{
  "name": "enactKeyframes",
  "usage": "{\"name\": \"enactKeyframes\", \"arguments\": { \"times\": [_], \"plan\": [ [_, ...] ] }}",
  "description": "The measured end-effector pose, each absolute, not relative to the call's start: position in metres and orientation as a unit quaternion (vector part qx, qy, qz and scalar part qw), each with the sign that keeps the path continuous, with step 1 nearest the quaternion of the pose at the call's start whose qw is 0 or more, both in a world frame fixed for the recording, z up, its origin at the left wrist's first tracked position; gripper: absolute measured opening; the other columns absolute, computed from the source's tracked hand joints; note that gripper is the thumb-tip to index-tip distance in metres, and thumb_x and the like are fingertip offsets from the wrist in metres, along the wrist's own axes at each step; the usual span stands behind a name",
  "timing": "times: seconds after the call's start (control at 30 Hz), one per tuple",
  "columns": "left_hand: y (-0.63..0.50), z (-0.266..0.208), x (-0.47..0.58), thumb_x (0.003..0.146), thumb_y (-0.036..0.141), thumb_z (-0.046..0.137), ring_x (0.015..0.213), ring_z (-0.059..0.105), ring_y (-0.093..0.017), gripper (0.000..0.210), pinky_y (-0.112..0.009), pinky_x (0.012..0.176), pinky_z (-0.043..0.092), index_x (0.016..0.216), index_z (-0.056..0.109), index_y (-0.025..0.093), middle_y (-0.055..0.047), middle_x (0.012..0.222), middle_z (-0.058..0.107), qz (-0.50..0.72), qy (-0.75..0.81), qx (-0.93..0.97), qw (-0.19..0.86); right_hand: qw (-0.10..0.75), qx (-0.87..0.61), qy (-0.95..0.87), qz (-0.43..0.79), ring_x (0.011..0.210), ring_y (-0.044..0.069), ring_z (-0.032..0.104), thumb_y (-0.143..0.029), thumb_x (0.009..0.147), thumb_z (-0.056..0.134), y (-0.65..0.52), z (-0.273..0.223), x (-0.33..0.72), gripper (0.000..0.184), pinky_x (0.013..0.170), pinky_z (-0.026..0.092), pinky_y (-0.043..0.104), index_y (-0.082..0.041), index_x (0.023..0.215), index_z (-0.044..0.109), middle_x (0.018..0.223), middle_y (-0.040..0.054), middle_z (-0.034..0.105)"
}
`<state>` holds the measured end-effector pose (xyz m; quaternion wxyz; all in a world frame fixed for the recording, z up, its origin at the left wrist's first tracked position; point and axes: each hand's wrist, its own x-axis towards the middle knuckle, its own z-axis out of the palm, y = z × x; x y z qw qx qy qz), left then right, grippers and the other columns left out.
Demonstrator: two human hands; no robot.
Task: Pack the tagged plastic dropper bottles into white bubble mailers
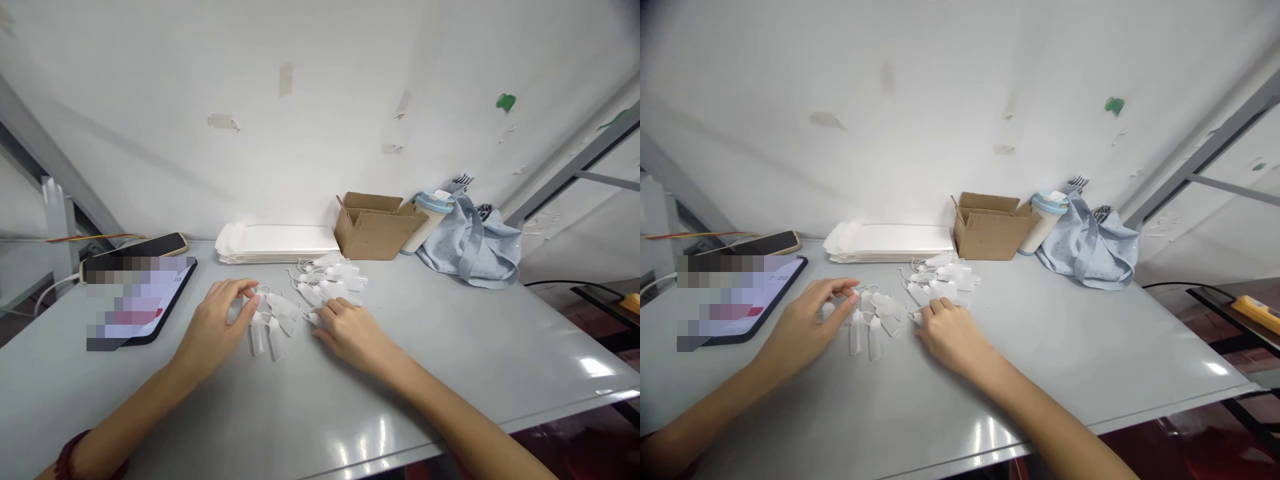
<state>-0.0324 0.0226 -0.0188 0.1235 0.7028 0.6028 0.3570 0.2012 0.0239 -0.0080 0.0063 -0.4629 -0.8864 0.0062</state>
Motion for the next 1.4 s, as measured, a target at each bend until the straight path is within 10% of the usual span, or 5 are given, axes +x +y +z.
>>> {"name": "enactKeyframes", "arguments": {
  "times": [0.5, 1.4],
  "plan": [
    [0.006, -0.026, -0.017, 0.091, 0.019, 0.049, 0.092, 0.051, -0.021, 0.024, -0.034, 0.081, 0.043, 0.115, 0.051, 0.016, -0.005, 0.092, 0.060, 0.346, 0.400, 0.847, 0.052, 0.296, -0.456, -0.740, 0.396, 0.065, 0.012, 0.051, -0.022, 0.090, 0.042, 0.019, 0.003, 0.202, 0.019, 0.059, 0.038, 0.025, -0.016, 0.088, 0.060, 0.070, -0.0004, 0.056],
    [0.001, -0.018, -0.015, 0.093, 0.028, 0.047, 0.078, 0.057, -0.015, 0.018, -0.026, 0.068, 0.047, 0.088, 0.063, 0.022, 0.000, 0.078, 0.064, 0.365, 0.419, 0.802, 0.217, 0.313, -0.426, -0.692, 0.491, 0.058, 0.009, 0.043, -0.031, 0.086, 0.051, 0.011, 0.003, 0.195, 0.018, 0.055, 0.033, 0.023, -0.017, 0.083, 0.061, 0.064, -0.0036, 0.050]
  ]
}}
